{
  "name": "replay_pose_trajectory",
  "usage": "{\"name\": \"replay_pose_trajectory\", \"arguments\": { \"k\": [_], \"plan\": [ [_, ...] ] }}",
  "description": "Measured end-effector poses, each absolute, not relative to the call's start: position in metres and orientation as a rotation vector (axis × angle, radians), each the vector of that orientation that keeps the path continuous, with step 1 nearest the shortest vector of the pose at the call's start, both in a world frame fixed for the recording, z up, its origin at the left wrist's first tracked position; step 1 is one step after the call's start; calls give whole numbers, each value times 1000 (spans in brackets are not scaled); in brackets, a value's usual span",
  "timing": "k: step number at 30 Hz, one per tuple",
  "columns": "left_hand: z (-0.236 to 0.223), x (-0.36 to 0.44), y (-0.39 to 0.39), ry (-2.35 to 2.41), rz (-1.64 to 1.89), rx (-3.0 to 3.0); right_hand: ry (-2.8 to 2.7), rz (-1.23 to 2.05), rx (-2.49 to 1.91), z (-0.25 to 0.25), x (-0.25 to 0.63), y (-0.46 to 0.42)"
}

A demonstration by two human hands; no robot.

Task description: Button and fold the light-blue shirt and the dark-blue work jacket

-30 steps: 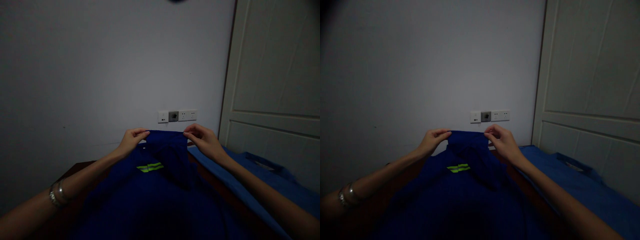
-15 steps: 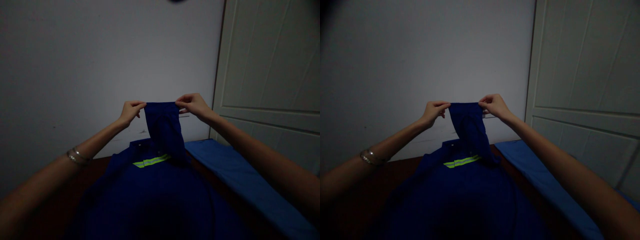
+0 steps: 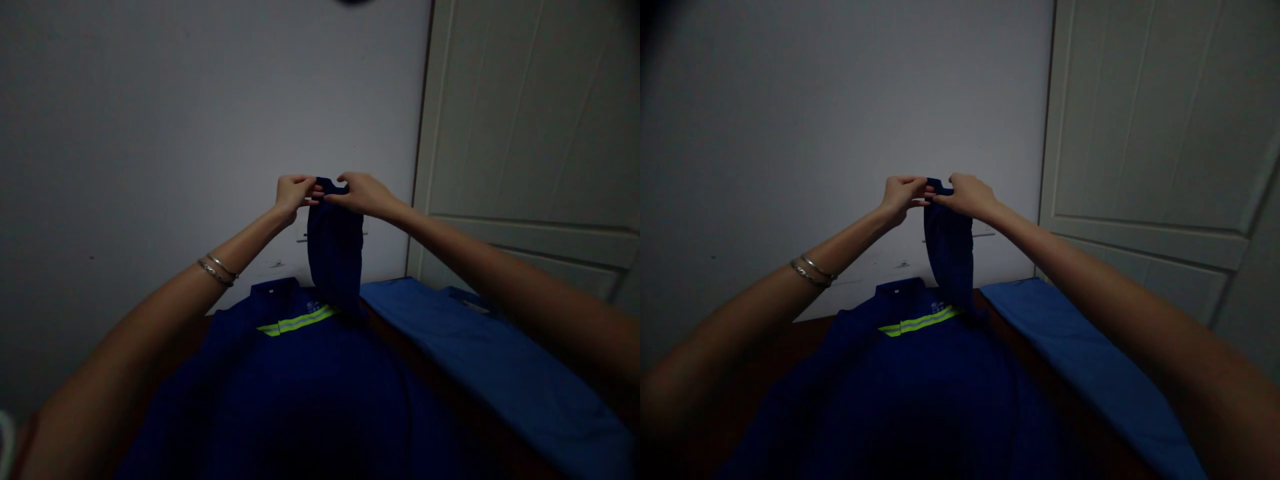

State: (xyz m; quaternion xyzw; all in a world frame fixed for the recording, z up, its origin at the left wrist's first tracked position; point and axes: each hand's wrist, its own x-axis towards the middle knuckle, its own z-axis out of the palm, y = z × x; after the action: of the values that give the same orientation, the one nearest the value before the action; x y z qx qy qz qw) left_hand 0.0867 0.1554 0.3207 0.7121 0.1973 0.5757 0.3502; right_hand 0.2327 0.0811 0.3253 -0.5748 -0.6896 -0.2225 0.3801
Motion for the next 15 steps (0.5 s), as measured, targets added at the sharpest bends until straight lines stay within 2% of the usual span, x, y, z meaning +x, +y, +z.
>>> {"name": "replay_pose_trajectory", "arguments": {
  "k": [5,10,13,15],
  "plan": [
    [318,98,150,476,1469,1833,-1828,-860,-1560,328,226,84],
    [314,91,159,403,1507,1757,-2055,-822,-1447,350,242,106],
    [290,83,164,406,1497,1711,-2068,-786,-1408,362,264,120],
    [258,79,169,471,1450,1707,-2028,-801,-1440,369,284,129]
  ]
}}
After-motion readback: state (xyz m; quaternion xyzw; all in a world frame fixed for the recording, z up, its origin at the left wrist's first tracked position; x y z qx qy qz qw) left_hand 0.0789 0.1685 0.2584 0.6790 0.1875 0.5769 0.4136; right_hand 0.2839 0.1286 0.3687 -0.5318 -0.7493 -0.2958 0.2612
